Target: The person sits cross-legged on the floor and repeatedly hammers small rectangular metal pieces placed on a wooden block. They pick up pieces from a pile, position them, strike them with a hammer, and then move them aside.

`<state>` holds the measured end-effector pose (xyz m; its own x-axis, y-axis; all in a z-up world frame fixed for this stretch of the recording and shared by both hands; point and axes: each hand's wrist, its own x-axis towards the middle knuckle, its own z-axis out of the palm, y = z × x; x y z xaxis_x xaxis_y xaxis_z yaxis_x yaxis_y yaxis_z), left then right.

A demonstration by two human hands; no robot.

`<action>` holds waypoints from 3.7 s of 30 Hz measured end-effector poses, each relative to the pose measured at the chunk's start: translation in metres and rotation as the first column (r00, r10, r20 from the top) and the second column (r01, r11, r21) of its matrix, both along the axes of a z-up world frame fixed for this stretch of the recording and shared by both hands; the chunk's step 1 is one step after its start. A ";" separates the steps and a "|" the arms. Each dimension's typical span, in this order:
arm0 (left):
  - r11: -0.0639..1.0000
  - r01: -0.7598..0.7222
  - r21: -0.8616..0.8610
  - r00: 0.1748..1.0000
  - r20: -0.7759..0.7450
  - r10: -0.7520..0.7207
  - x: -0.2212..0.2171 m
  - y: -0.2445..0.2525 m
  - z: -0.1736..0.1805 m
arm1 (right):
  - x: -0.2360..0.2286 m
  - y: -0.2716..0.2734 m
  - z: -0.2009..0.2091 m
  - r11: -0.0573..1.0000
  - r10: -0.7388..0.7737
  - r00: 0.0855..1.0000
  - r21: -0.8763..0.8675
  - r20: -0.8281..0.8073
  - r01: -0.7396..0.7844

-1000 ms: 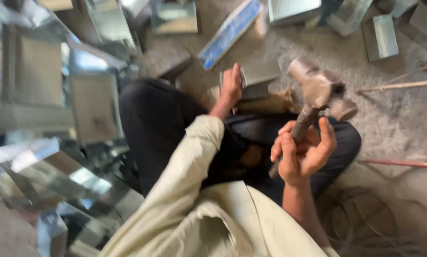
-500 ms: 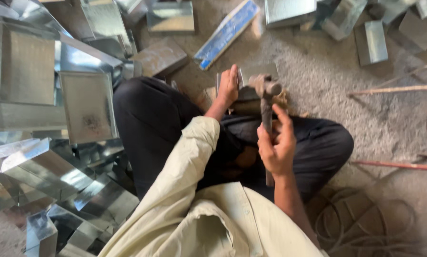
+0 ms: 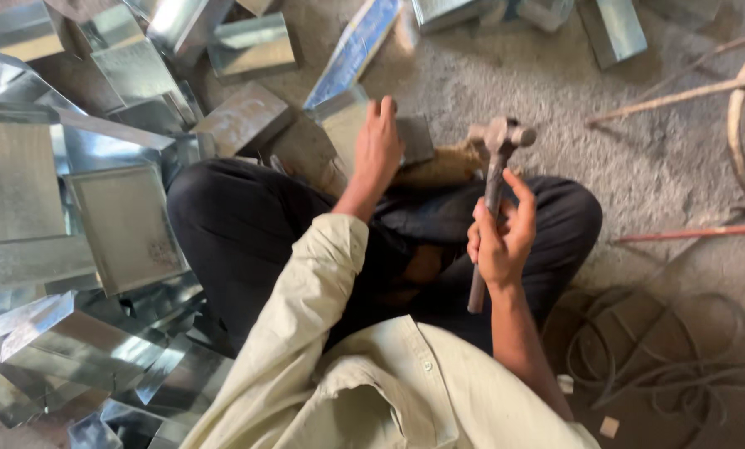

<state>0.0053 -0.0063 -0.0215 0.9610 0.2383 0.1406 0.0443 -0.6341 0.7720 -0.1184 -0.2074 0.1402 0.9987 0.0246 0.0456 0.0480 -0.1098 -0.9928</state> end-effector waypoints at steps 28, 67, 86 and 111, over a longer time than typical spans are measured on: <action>0.852 0.407 0.330 0.893 -0.339 -0.295 0.000 0.036 -0.021 | 0.070 0.019 -0.064 0.785 0.205 0.928 -0.618 0.312 0.034; 0.744 0.031 0.668 0.977 0.137 -0.163 -0.001 0.006 0.021 | 0.067 0.015 -0.044 0.892 0.179 0.947 -0.451 0.269 -0.040; 0.959 -0.057 -0.277 0.889 0.423 0.175 -0.004 -0.022 -0.052 | 0.001 0.045 0.055 0.981 0.146 0.940 0.077 0.309 -0.178; 0.996 -0.073 -0.060 0.927 0.363 0.090 -0.007 -0.009 -0.002 | 0.046 0.063 0.051 0.980 0.174 0.984 -0.100 0.038 -0.170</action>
<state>-0.0015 -0.0153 -0.0235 0.8223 0.3275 0.4653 -0.1961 -0.6045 0.7721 -0.0724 -0.1446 0.1908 0.9760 0.2025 0.0804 0.1199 -0.1909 -0.9743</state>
